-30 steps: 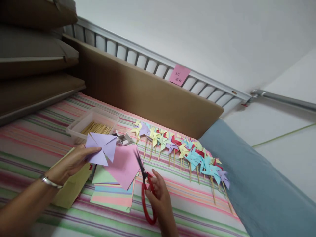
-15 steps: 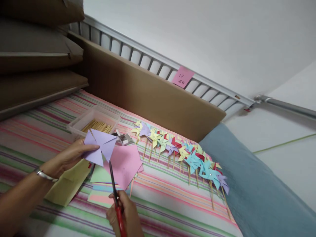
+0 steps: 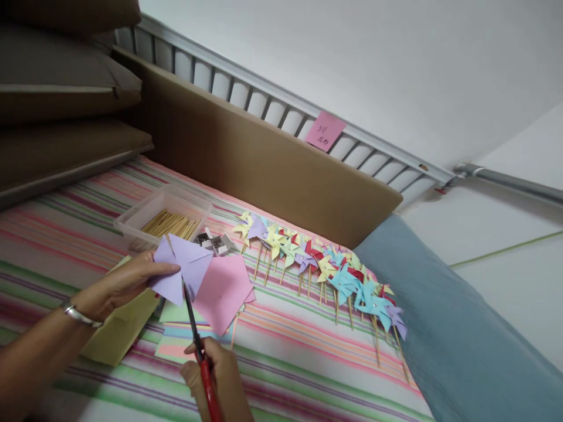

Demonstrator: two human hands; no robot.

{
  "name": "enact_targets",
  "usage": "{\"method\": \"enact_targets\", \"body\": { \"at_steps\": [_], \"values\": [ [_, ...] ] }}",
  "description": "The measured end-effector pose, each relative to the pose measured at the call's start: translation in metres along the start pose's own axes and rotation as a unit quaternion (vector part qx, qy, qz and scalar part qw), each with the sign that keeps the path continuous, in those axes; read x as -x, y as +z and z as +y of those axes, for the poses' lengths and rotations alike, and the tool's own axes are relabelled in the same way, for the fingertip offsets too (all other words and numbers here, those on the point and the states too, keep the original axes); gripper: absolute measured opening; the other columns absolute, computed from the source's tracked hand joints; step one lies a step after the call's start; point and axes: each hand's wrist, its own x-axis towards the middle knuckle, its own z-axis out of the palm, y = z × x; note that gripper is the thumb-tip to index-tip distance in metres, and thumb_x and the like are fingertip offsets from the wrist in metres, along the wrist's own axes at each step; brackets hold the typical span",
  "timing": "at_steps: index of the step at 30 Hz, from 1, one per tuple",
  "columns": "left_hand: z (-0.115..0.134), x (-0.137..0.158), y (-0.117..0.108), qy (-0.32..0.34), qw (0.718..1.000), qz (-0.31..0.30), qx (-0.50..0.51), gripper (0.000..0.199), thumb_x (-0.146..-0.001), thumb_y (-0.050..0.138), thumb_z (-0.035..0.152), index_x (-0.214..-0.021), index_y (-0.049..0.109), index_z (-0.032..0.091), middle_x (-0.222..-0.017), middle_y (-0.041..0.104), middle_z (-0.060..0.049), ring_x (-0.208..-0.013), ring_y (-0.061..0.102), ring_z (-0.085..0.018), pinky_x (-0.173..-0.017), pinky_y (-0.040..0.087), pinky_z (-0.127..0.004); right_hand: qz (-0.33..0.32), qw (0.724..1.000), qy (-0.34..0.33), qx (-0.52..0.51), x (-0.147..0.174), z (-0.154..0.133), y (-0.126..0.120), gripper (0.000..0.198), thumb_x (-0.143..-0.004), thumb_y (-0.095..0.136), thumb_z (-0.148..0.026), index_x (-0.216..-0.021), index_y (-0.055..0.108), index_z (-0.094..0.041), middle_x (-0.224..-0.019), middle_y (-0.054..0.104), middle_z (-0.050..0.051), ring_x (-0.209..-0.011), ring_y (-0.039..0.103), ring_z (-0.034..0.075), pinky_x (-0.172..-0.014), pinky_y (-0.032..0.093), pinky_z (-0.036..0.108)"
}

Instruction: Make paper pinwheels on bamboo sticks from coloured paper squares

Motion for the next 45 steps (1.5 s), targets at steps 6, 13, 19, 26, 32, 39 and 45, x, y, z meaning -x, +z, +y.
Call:
{"method": "enact_targets", "body": {
  "at_steps": [6, 13, 19, 26, 32, 39, 45],
  "values": [
    [-0.001, -0.001, -0.001, -0.007, 0.998, -0.042, -0.041, 0.028, -0.062, 0.072, 0.026, -0.085, 0.069, 0.012, -0.077, 0.071, -0.009, -0.063, 0.063, -0.021, -0.055, 0.045, -0.026, 0.015, 1.0, -0.002, 0.018, -0.003, -0.006, 0.003, 0.039, -0.074, 0.058, -0.051, -0.09, 0.062, -0.016, -0.052, 0.039, -0.006, -0.044, 0.033, 0.007, -0.039, 0.023, 0.017],
    [0.002, 0.002, 0.001, -0.008, 0.999, -0.034, -0.037, 0.028, -0.06, 0.072, 0.026, -0.084, 0.068, 0.011, -0.075, 0.071, -0.009, -0.059, 0.062, -0.02, -0.05, 0.042, -0.025, 0.019, 1.0, 0.014, 0.008, -0.005, -0.003, 0.005, 0.029, -0.074, 0.06, -0.04, -0.09, 0.062, -0.016, -0.048, 0.037, -0.007, -0.042, 0.033, 0.007, -0.039, 0.023, 0.018],
    [0.001, 0.001, 0.001, -0.007, 0.999, -0.029, -0.044, 0.026, -0.06, 0.072, 0.026, -0.082, 0.068, 0.012, -0.07, 0.07, -0.007, -0.059, 0.062, -0.02, -0.051, 0.042, -0.025, 0.036, 0.998, 0.041, 0.015, -0.008, -0.004, 0.009, 0.023, -0.071, 0.062, -0.032, -0.087, 0.065, -0.015, -0.048, 0.034, -0.007, -0.042, 0.032, 0.007, -0.041, 0.024, 0.019],
    [0.001, -0.002, -0.004, -0.019, 0.999, -0.004, -0.028, 0.027, -0.06, 0.073, 0.025, -0.084, 0.067, 0.013, -0.074, 0.071, -0.008, -0.062, 0.064, -0.022, -0.056, 0.047, -0.028, 0.024, 0.987, 0.034, 0.158, -0.002, 0.003, -0.012, 0.024, -0.066, 0.058, -0.018, -0.089, 0.065, -0.018, -0.049, 0.038, -0.007, -0.043, 0.035, 0.008, -0.043, 0.029, 0.019],
    [0.001, -0.002, -0.004, -0.031, 0.998, 0.005, -0.052, 0.028, -0.057, 0.073, 0.023, -0.082, 0.069, 0.013, -0.071, 0.071, -0.007, -0.061, 0.064, -0.022, -0.055, 0.046, -0.027, 0.055, 0.989, -0.004, 0.136, 0.008, 0.012, -0.053, 0.035, -0.066, 0.053, -0.015, -0.101, 0.057, -0.022, -0.059, 0.061, -0.003, -0.058, 0.059, 0.015, -0.06, 0.045, 0.025],
    [-0.024, 0.004, 0.029, -0.103, 0.969, -0.132, -0.182, 0.012, -0.059, 0.067, 0.019, -0.068, 0.071, 0.013, -0.063, 0.07, -0.005, -0.054, 0.062, -0.02, -0.051, 0.042, -0.025, 0.155, 0.985, -0.075, 0.029, -0.003, -0.02, -0.056, 0.038, -0.076, 0.057, -0.028, -0.111, 0.048, -0.021, -0.096, 0.061, 0.005, -0.08, 0.059, 0.016, -0.074, 0.046, 0.029],
    [-0.044, 0.006, 0.038, -0.12, 0.947, -0.23, -0.191, 0.01, -0.061, 0.068, 0.019, -0.07, 0.071, 0.017, -0.061, 0.069, -0.001, -0.051, 0.06, -0.018, -0.049, 0.04, -0.022, 0.137, 0.986, -0.091, -0.005, -0.023, -0.02, -0.039, 0.037, -0.064, 0.055, -0.01, -0.099, 0.053, -0.02, -0.064, 0.045, -0.007, -0.05, 0.04, 0.006, -0.048, 0.035, 0.018]
  ]
}}
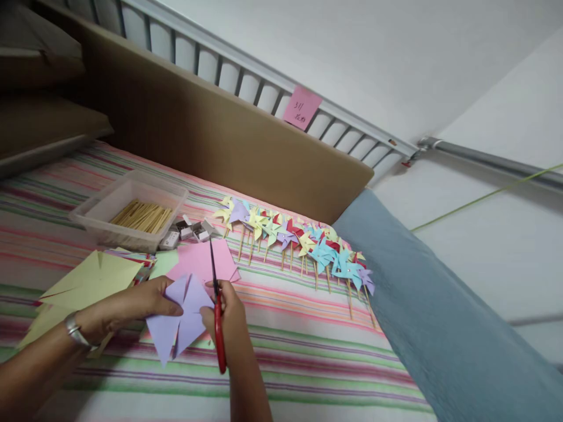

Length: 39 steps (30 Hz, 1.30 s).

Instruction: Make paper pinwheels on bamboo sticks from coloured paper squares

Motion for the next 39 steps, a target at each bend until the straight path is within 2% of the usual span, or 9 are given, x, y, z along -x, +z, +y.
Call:
{"method": "enact_targets", "body": {
  "at_steps": [5, 10, 12, 15, 19, 23, 28, 32, 39],
  "values": [
    [0.001, 0.002, -0.004, 0.009, 0.986, 0.037, 0.164, 0.019, -0.07, 0.069, 0.033, -0.077, 0.068, 0.015, -0.063, 0.067, -0.005, -0.052, 0.059, -0.014, -0.049, 0.045, -0.022, 0.082, 0.992, 0.023, -0.092, -0.002, 0.007, 0.004, 0.035, -0.069, 0.056, -0.02, -0.103, 0.049, -0.021, -0.071, 0.051, -0.005, -0.044, 0.041, 0.006, -0.039, 0.032, 0.017],
    [-0.007, -0.004, 0.019, 0.03, 0.903, 0.1, 0.418, 0.011, -0.073, 0.068, 0.027, -0.08, 0.066, 0.019, -0.082, 0.07, -0.005, -0.075, 0.066, -0.018, -0.072, 0.055, -0.033, 0.162, 0.971, -0.017, -0.174, -0.008, 0.008, 0.009, 0.037, -0.073, 0.058, -0.027, -0.107, 0.045, -0.02, -0.077, 0.054, -0.002, -0.052, 0.052, 0.01, -0.044, 0.042, 0.02],
    [-0.01, -0.006, 0.03, 0.036, 0.888, 0.113, 0.444, 0.009, -0.074, 0.067, 0.024, -0.082, 0.066, 0.019, -0.094, 0.07, -0.006, -0.088, 0.065, -0.02, -0.079, 0.054, -0.035, 0.189, 0.97, -0.03, -0.151, -0.009, 0.007, 0.014, 0.035, -0.075, 0.057, -0.026, -0.108, 0.046, -0.02, -0.081, 0.056, -0.001, -0.063, 0.057, 0.013, -0.053, 0.047, 0.023],
    [-0.01, -0.006, 0.038, 0.034, 0.902, 0.116, 0.414, 0.018, -0.072, 0.069, 0.023, -0.09, 0.067, 0.017, -0.101, 0.069, -0.009, -0.095, 0.064, -0.023, -0.081, 0.053, -0.035, 0.21, 0.971, -0.036, -0.107, -0.008, 0.005, 0.024, 0.031, -0.077, 0.057, -0.024, -0.106, 0.047, -0.02, -0.089, 0.058, 0.002, -0.079, 0.058, 0.016, -0.069, 0.049, 0.028],
    [-0.008, -0.005, 0.034, 0.043, 0.918, 0.135, 0.37, 0.032, -0.067, 0.073, 0.022, -0.097, 0.066, 0.016, -0.094, 0.072, -0.01, -0.088, 0.066, -0.026, -0.079, 0.052, -0.035, 0.177, 0.979, -0.027, -0.101, -0.006, 0.008, 0.036, 0.033, -0.076, 0.057, -0.025, -0.108, 0.048, -0.021, -0.092, 0.059, 0.003, -0.081, 0.058, 0.017, -0.069, 0.049, 0.029],
    [-0.008, -0.007, 0.013, 0.066, 0.931, 0.22, 0.285, 0.037, -0.061, 0.075, 0.026, -0.096, 0.067, 0.013, -0.084, 0.073, -0.009, -0.078, 0.067, -0.026, -0.074, 0.051, -0.035, 0.14, 0.988, 0.002, -0.07, -0.006, 0.016, 0.039, 0.031, -0.075, 0.058, -0.028, -0.104, 0.051, -0.02, -0.075, 0.055, -0.001, -0.066, 0.056, 0.015, -0.055, 0.047, 0.024],
    [0.004, 0.001, -0.028, 0.071, 0.936, 0.291, 0.184, 0.041, -0.054, 0.078, 0.028, -0.089, 0.069, 0.009, -0.08, 0.073, -0.009, -0.071, 0.066, -0.024, -0.067, 0.048, -0.031, -0.001, 0.999, 0.049, -0.017, 0.003, 0.024, 0.033, 0.036, -0.075, 0.059, -0.033, -0.107, 0.053, -0.018, -0.07, 0.055, 0.0, -0.062, 0.056, 0.014, -0.052, 0.045, 0.022],
    [0.017, 0.012, -0.047, 0.06, 0.939, 0.304, 0.148, 0.036, -0.05, 0.077, 0.027, -0.081, 0.069, 0.01, -0.071, 0.072, -0.007, -0.063, 0.064, -0.023, -0.06, 0.046, -0.029, -0.093, 0.991, 0.081, 0.048, 0.016, 0.024, 0.031, 0.031, -0.077, 0.056, -0.038, -0.101, 0.059, -0.017, -0.057, 0.048, -0.004, -0.046, 0.045, 0.009, -0.043, 0.035, 0.019],
    [0.02, 0.016, -0.051, 0.045, 0.951, 0.264, 0.153, 0.038, -0.051, 0.075, 0.027, -0.084, 0.066, 0.01, -0.071, 0.071, -0.007, -0.067, 0.065, -0.025, -0.064, 0.048, -0.032, -0.123, 0.982, 0.119, 0.081, 0.025, 0.013, 0.028, 0.026, -0.076, 0.057, -0.038, -0.09, 0.062, -0.017, -0.053, 0.038, -0.006, -0.045, 0.035, 0.008, -0.043, 0.025, 0.02]
  ]
}}
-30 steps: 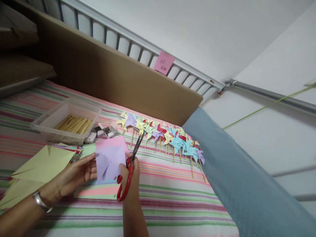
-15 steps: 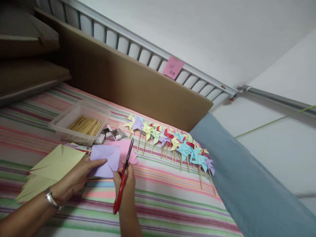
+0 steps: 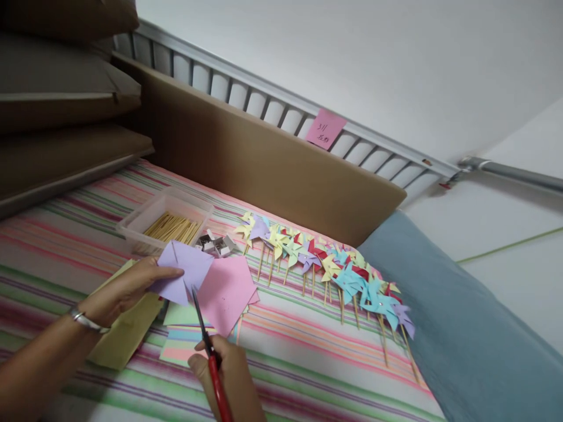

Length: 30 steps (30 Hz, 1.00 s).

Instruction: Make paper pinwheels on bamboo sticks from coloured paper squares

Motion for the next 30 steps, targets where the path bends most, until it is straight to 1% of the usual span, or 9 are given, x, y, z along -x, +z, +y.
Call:
{"method": "enact_targets", "body": {
  "at_steps": [2, 5, 11, 14, 21, 25, 30],
  "values": [
    [-0.001, -0.001, -0.001, 0.005, 1.0, -0.002, -0.007, 0.04, -0.052, 0.075, 0.027, -0.086, 0.065, 0.011, -0.074, 0.072, -0.007, -0.069, 0.065, -0.025, -0.064, 0.048, -0.032, -0.003, 1.0, 0.013, -0.002, 0.002, -0.003, 0.0, 0.024, -0.075, 0.058, -0.035, -0.089, 0.063, -0.016, -0.054, 0.039, -0.005, -0.047, 0.036, 0.008, -0.045, 0.026, 0.02],
    [-0.001, -0.001, -0.001, 0.009, 1.0, -0.003, -0.017, 0.041, -0.052, 0.075, 0.028, -0.087, 0.064, 0.011, -0.074, 0.071, -0.007, -0.069, 0.065, -0.025, -0.063, 0.048, -0.032, -0.004, 1.0, 0.015, -0.003, 0.003, -0.005, 0.001, 0.022, -0.074, 0.059, -0.033, -0.087, 0.064, -0.016, -0.056, 0.039, -0.005, -0.048, 0.035, 0.008, -0.046, 0.027, 0.021],
    [0.001, 0.001, 0.002, -0.01, 1.0, -0.007, -0.013, 0.038, -0.051, 0.076, 0.029, -0.082, 0.065, 0.011, -0.072, 0.071, -0.007, -0.065, 0.064, -0.023, -0.06, 0.046, -0.03, -0.004, 1.0, 0.021, -0.002, 0.002, -0.006, 0.004, 0.022, -0.075, 0.058, -0.033, -0.087, 0.064, -0.016, -0.054, 0.037, -0.006, -0.047, 0.033, 0.008, -0.047, 0.027, 0.021],
    [0.001, 0.001, 0.003, -0.009, 1.0, -0.01, -0.023, 0.036, -0.052, 0.075, 0.03, -0.08, 0.065, 0.011, -0.072, 0.071, -0.007, -0.063, 0.063, -0.022, -0.058, 0.045, -0.029, -0.005, 1.0, 0.016, 0.0, 0.001, -0.006, 0.005, 0.023, -0.074, 0.059, -0.034, -0.087, 0.065, -0.016, -0.054, 0.036, -0.005, -0.048, 0.033, 0.008, -0.047, 0.026, 0.021],
    [0.0, 0.002, 0.003, -0.008, 0.999, -0.025, -0.025, 0.035, -0.053, 0.074, 0.029, -0.082, 0.065, 0.011, -0.073, 0.071, -0.007, -0.068, 0.064, -0.024, -0.062, 0.046, -0.031, 0.011, 0.999, 0.033, -0.016, -0.001, -0.009, 0.009, 0.023, -0.071, 0.061, -0.032, -0.084, 0.066, -0.014, -0.055, 0.037, -0.005, -0.05, 0.033, 0.008, -0.047, 0.026, 0.021],
    [0.0, 0.002, 0.002, -0.011, 0.999, -0.024, -0.035, 0.036, -0.053, 0.074, 0.03, -0.082, 0.065, 0.011, -0.071, 0.07, -0.006, -0.066, 0.064, -0.024, -0.061, 0.046, -0.031, 0.016, 0.999, 0.036, -0.024, 0.0, -0.012, 0.009, 0.021, -0.07, 0.06, -0.03, -0.083, 0.065, -0.013, -0.055, 0.038, -0.005, -0.05, 0.034, 0.008, -0.047, 0.028, 0.02],
    [0.0, 0.001, 0.002, -0.012, 0.999, -0.019, -0.033, 0.035, -0.051, 0.076, 0.031, -0.078, 0.065, 0.012, -0.069, 0.069, -0.006, -0.068, 0.064, -0.025, -0.062, 0.046, -0.032, 0.01, 0.999, 0.036, -0.027, -0.001, -0.012, 0.009, 0.019, -0.072, 0.061, -0.031, -0.079, 0.064, -0.015, -0.051, 0.039, -0.006, -0.046, 0.035, 0.007, -0.046, 0.028, 0.02]
  ]
}}
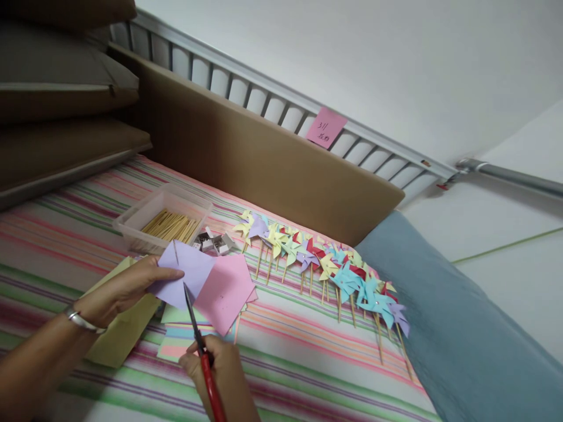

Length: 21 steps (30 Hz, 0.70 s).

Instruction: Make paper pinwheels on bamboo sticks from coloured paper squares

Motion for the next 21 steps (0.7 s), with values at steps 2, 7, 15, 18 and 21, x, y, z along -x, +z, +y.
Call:
{"method": "enact_targets", "body": {
  "at_steps": [2, 7, 15, 18, 21],
  "values": [
    [0.0, 0.001, 0.001, 0.002, 1.0, 0.004, 0.004, 0.033, -0.05, 0.076, 0.031, -0.075, 0.066, 0.012, -0.068, 0.07, -0.006, -0.069, 0.064, -0.026, -0.062, 0.046, -0.032, -0.002, 1.0, -0.004, 0.008, -0.002, 0.001, 0.001, 0.017, -0.072, 0.062, -0.032, -0.077, 0.063, -0.015, -0.05, 0.041, -0.006, -0.045, 0.036, 0.008, -0.046, 0.029, 0.02],
    [0.0, 0.0, -0.003, 0.014, 0.999, 0.027, 0.01, 0.03, -0.051, 0.076, 0.029, -0.075, 0.068, 0.014, -0.069, 0.071, -0.006, -0.067, 0.064, -0.025, -0.06, 0.046, -0.03, -0.014, 0.998, -0.004, 0.068, -0.001, 0.003, -0.004, 0.015, -0.071, 0.061, -0.029, -0.08, 0.065, -0.017, -0.048, 0.043, -0.006, -0.044, 0.039, 0.009, -0.045, 0.031, 0.021],
    [-0.001, -0.002, -0.004, 0.0, 1.0, 0.022, -0.018, 0.028, -0.052, 0.075, 0.025, -0.076, 0.07, 0.013, -0.069, 0.072, -0.006, -0.061, 0.064, -0.023, -0.059, 0.046, -0.03, 0.052, 0.992, -0.09, 0.066, 0.005, 0.015, -0.054, 0.04, -0.067, 0.055, -0.017, -0.107, 0.055, -0.02, -0.072, 0.064, 0.001, -0.064, 0.058, 0.016, -0.063, 0.045, 0.026],
    [-0.009, 0.003, 0.016, -0.028, 0.995, -0.069, -0.059, 0.021, -0.053, 0.072, 0.023, -0.071, 0.07, 0.012, -0.065, 0.071, -0.006, -0.058, 0.063, -0.023, -0.057, 0.045, -0.03, 0.138, 0.976, -0.166, 0.002, 0.0, 0.013, -0.059, 0.044, -0.07, 0.059, -0.024, -0.113, 0.05, -0.021, -0.099, 0.062, 0.007, -0.088, 0.058, 0.019, -0.081, 0.044, 0.032],
    [-0.025, 0.007, 0.037, -0.034, 0.982, -0.151, -0.109, 0.015, -0.055, 0.069, 0.021, -0.068, 0.07, 0.013, -0.064, 0.071, -0.005, -0.056, 0.062, -0.021, -0.055, 0.043, -0.027, 0.138, 0.973, -0.17, -0.074, -0.006, 0.007, -0.053, 0.042, -0.072, 0.06, -0.026, -0.111, 0.048, -0.019, -0.088, 0.058, 0.003, -0.08, 0.056, 0.016, -0.074, 0.045, 0.029]
  ]
}}
